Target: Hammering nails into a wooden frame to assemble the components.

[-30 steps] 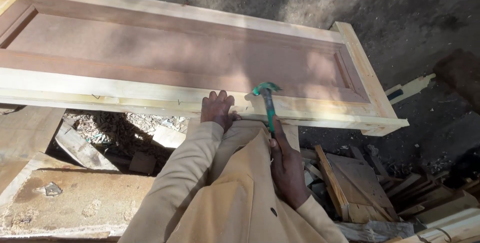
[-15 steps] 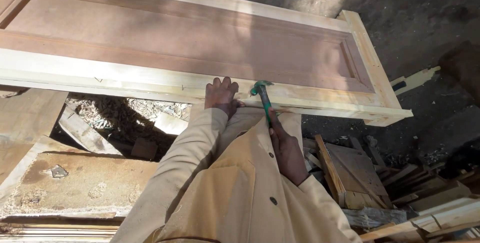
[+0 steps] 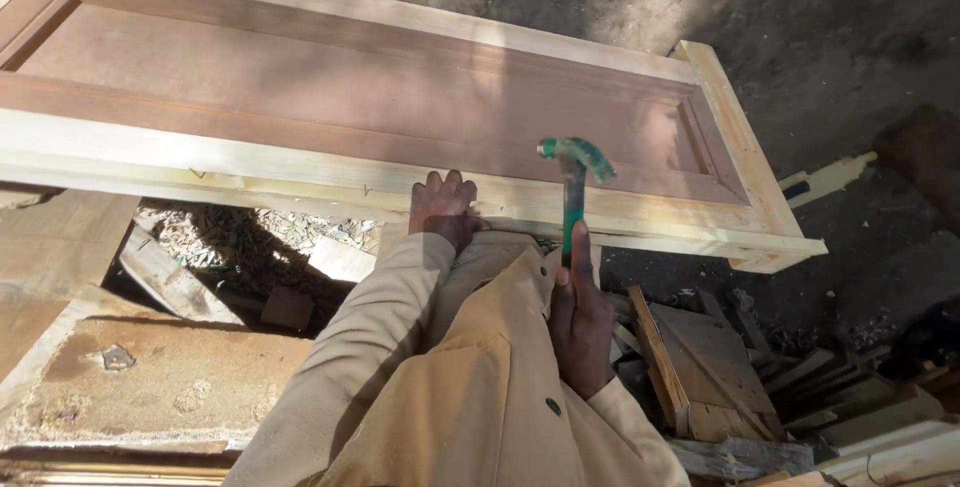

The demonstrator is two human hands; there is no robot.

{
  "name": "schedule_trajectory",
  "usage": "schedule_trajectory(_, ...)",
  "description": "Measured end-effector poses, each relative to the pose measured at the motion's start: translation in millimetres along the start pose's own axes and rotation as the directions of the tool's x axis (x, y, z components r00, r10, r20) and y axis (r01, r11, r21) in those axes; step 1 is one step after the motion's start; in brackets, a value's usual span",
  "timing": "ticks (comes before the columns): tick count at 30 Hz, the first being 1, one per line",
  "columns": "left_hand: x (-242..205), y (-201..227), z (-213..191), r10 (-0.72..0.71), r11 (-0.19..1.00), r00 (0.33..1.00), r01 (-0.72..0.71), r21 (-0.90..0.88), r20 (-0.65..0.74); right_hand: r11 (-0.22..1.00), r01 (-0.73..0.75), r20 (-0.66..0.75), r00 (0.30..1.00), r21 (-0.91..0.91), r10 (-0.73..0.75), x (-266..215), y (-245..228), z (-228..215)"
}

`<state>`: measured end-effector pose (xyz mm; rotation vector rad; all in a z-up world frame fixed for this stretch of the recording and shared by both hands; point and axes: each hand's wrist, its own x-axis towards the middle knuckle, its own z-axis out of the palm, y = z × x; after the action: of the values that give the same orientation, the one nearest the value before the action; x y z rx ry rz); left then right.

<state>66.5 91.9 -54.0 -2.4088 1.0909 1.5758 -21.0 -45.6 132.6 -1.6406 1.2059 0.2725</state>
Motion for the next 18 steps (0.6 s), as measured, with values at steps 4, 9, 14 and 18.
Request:
schedule_trajectory(4,-12.3,7.1,-4.4,0.035,0.998,0.999,-0.033,0.059,-0.032,0.98,-0.125,0.241,0.957,-0.157,0.161,-2.9,-8.6,-9.7)
schedule_trajectory(9,-0.1,-5.0,17.2,0.126,0.987,0.966,-0.099,0.125,-0.226,0.995,0.04,-0.037,0.998,-0.087,-0.043,-3.0,-4.5,-0.3)
schedule_trajectory(14,-14.0,8.7,-12.0,0.051,0.997,0.988,-0.044,0.056,-0.142,0.977,-0.11,0.269,0.95,-0.184,0.157,4.5,-11.0,-11.2)
schedule_trajectory(18,2.1,0.0,3.9,0.063,0.997,0.986,-0.056,0.047,-0.153,0.992,-0.086,0.033,0.995,-0.092,0.089,-1.1,11.0,-0.3)
